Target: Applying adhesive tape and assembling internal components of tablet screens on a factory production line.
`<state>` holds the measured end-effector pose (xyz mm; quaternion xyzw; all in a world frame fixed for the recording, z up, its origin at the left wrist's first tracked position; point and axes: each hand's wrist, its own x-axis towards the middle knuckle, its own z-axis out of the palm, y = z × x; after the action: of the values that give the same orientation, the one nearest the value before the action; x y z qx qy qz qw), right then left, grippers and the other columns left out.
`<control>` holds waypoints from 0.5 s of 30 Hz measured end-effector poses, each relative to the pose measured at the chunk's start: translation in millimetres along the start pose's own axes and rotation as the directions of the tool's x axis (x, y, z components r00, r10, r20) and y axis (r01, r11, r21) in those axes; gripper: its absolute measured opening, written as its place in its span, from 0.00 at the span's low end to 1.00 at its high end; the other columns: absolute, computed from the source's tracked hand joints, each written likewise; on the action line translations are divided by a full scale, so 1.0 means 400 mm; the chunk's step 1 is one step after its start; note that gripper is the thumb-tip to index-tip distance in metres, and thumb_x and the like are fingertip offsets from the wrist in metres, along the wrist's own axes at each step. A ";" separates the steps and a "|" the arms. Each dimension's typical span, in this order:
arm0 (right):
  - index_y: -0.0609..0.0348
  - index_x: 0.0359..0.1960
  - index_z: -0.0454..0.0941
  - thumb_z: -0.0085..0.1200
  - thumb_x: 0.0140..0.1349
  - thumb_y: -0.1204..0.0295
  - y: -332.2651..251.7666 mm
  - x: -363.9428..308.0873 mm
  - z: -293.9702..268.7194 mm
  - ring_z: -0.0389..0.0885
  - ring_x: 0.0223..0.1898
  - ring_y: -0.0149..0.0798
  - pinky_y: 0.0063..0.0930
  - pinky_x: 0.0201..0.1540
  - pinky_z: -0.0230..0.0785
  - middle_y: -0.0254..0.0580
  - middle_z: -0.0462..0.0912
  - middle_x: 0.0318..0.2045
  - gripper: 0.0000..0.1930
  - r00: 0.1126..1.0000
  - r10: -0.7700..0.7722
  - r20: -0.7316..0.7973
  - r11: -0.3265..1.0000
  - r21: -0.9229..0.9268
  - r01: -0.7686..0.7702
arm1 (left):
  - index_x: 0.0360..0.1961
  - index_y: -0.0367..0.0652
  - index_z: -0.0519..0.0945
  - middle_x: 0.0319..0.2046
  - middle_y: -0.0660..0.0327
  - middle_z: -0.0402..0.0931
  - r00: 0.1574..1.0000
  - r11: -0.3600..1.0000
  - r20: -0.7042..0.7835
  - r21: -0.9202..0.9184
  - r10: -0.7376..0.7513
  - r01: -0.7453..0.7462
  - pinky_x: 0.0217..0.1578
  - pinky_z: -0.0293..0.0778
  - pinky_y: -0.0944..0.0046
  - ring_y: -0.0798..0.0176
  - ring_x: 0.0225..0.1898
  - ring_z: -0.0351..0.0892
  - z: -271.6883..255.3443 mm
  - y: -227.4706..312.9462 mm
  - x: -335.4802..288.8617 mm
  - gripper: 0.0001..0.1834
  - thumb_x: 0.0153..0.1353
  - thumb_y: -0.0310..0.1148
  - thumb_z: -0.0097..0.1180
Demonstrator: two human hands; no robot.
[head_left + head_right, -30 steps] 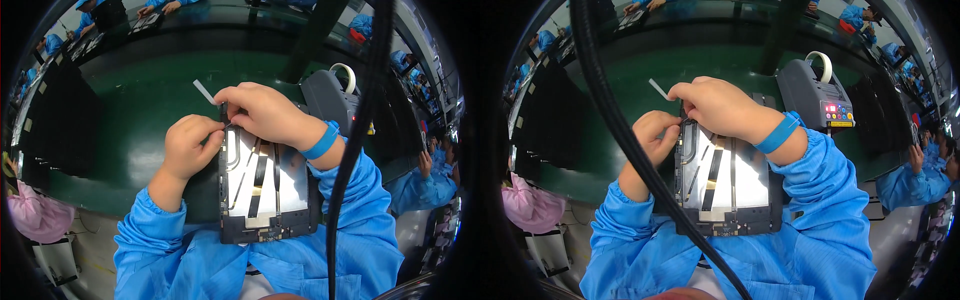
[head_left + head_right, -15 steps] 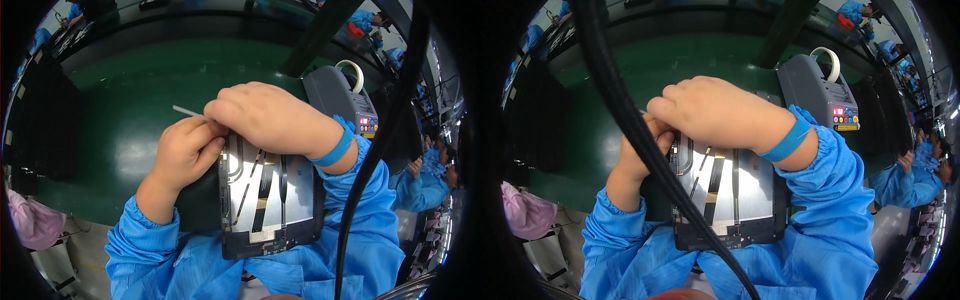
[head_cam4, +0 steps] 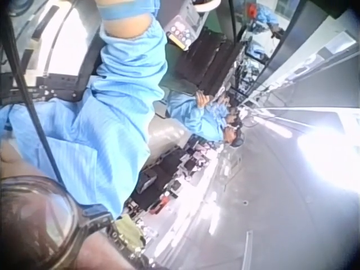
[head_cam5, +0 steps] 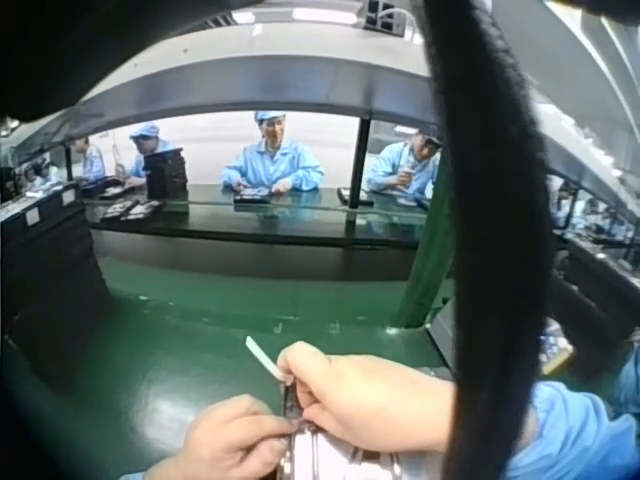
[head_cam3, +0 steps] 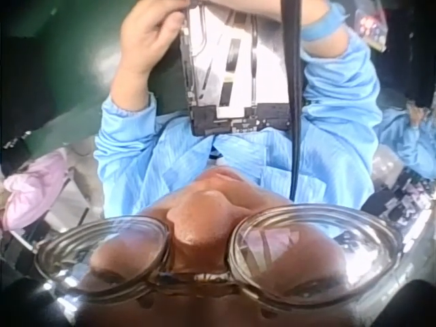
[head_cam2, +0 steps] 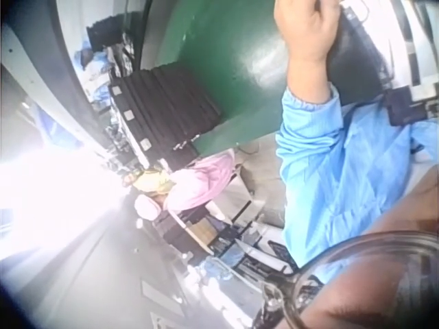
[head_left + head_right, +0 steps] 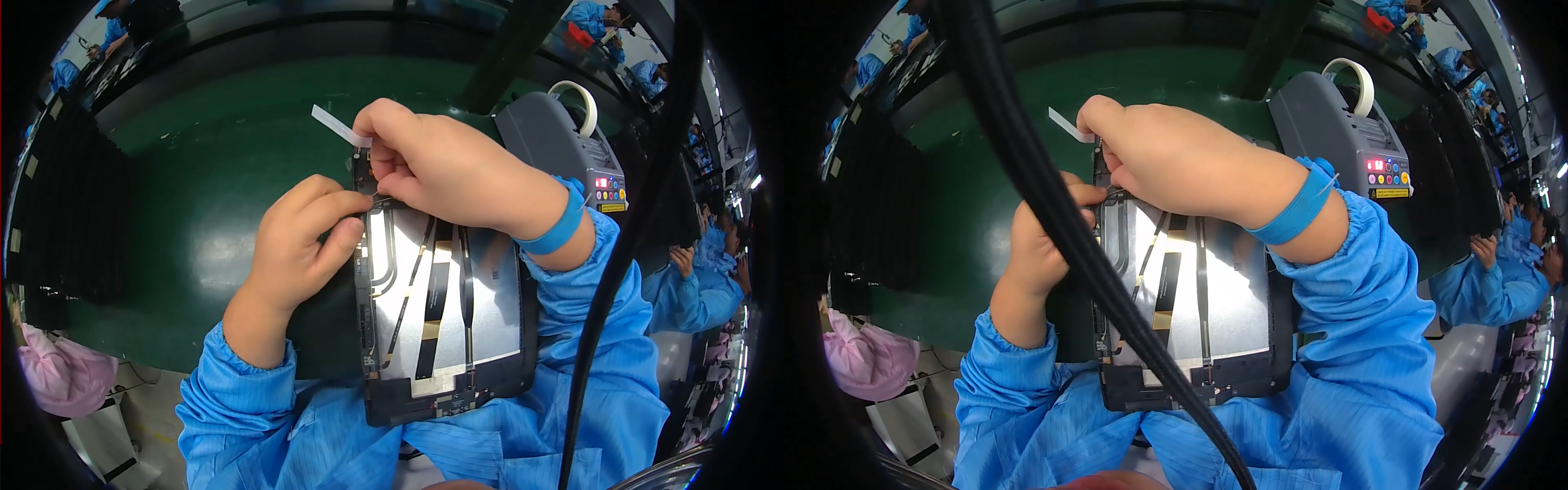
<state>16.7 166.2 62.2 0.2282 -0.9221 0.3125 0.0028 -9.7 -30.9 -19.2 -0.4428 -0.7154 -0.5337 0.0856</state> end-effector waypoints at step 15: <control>0.61 0.46 0.67 0.50 0.58 0.79 0.011 -0.012 0.017 0.79 0.32 0.51 0.39 0.33 0.70 0.46 0.79 0.29 0.14 0.991 -0.110 -0.075 0.994 -0.034 0.108 | 0.33 0.39 0.80 0.27 0.58 0.72 0.998 0.998 -0.045 0.025 0.054 -0.053 0.26 0.70 0.64 0.59 0.27 0.73 0.008 0.002 -0.003 0.07 0.51 0.26 0.60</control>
<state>20.3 167.3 53.4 0.2660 -0.9121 0.3065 0.0588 -7.3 -28.8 -20.6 -0.4484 -0.7074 -0.5326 0.1215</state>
